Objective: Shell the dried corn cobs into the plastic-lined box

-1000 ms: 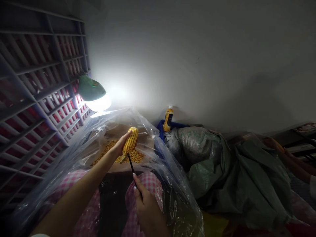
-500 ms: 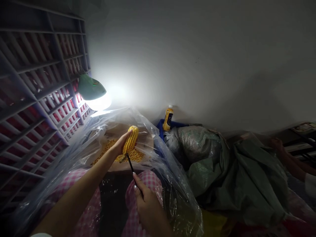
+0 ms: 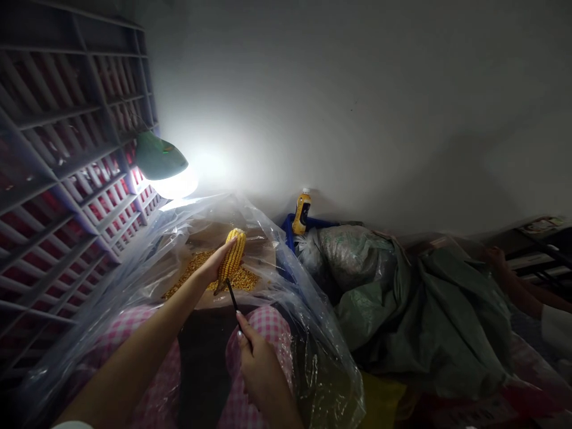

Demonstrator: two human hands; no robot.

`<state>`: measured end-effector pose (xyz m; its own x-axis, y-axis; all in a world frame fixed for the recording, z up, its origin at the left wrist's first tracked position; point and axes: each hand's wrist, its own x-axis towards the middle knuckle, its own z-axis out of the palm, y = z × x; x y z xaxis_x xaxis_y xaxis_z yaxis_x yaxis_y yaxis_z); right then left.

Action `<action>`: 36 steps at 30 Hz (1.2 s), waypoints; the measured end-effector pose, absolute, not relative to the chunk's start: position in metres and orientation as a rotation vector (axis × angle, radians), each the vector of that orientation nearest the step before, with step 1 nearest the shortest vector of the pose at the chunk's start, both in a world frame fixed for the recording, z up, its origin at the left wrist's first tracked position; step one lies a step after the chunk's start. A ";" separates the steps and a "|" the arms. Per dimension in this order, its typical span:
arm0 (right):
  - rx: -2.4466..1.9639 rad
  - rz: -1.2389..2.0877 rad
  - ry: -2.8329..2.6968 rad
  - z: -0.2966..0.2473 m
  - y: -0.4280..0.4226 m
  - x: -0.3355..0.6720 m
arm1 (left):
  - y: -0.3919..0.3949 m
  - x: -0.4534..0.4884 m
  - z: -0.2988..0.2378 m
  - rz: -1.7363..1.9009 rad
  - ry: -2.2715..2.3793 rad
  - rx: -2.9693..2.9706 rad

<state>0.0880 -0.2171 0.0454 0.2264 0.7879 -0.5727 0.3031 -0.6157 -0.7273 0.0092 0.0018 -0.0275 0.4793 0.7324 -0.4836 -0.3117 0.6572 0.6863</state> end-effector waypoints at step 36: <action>-2.137 0.979 -1.580 0.043 -0.196 0.097 | 0.009 0.018 -0.046 0.882 1.001 0.395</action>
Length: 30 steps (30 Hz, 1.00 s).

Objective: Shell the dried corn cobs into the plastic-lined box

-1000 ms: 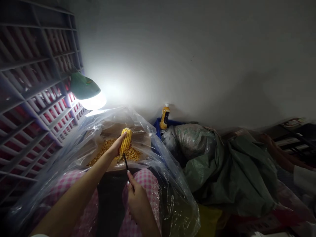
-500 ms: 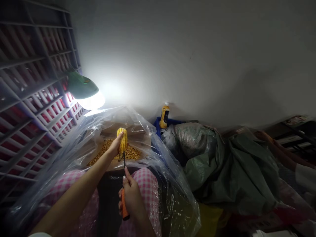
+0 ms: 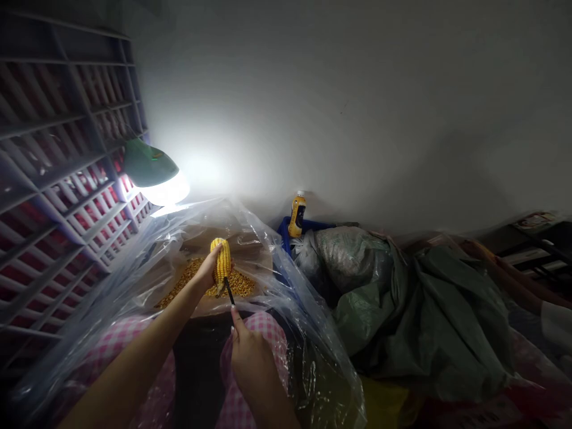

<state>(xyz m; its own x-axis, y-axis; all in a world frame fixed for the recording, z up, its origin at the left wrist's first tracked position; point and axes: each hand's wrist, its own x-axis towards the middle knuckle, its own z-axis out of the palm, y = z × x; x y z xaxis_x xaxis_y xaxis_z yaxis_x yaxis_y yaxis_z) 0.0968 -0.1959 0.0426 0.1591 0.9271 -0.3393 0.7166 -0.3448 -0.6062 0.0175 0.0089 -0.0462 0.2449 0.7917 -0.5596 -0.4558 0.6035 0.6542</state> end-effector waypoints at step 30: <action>-1.992 1.365 -1.272 0.022 -0.166 0.094 | 0.015 0.009 -0.056 0.980 1.062 0.423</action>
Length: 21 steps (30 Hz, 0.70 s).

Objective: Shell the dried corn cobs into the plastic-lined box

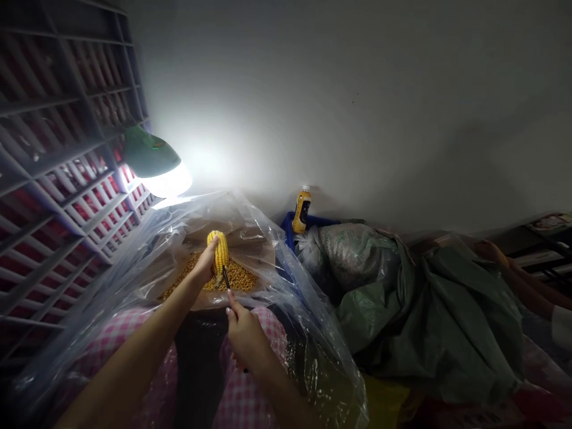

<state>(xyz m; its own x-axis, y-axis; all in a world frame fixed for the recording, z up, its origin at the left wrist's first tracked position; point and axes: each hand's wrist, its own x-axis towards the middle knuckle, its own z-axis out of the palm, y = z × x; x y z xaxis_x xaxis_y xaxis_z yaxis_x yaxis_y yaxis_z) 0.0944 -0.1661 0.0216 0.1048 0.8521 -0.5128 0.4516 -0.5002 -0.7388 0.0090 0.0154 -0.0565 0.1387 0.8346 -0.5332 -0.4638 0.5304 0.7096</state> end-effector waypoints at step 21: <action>-2.072 1.216 -1.549 0.031 -0.146 0.093 | 0.015 0.003 -0.052 1.031 1.154 0.337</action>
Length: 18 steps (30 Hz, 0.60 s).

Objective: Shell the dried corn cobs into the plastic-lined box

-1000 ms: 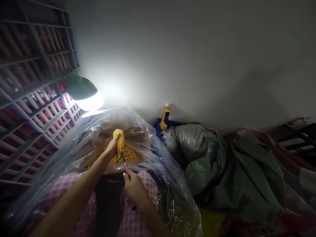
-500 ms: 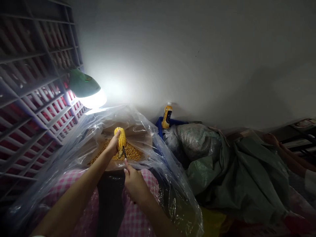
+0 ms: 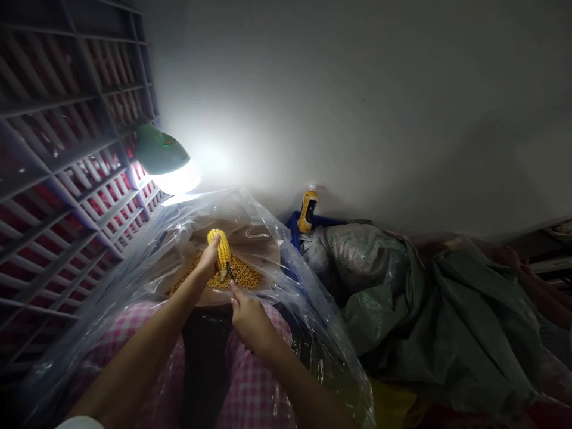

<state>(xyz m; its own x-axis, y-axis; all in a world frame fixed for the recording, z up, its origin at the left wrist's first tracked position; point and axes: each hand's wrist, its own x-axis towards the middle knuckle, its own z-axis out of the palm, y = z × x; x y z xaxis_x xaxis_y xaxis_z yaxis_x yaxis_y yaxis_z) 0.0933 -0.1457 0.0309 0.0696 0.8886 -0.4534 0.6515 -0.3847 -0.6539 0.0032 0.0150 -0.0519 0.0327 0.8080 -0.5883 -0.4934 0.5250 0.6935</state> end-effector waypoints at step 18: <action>-1.961 1.553 -1.238 0.040 -0.127 0.095 | 0.021 0.004 -0.068 1.008 1.137 0.326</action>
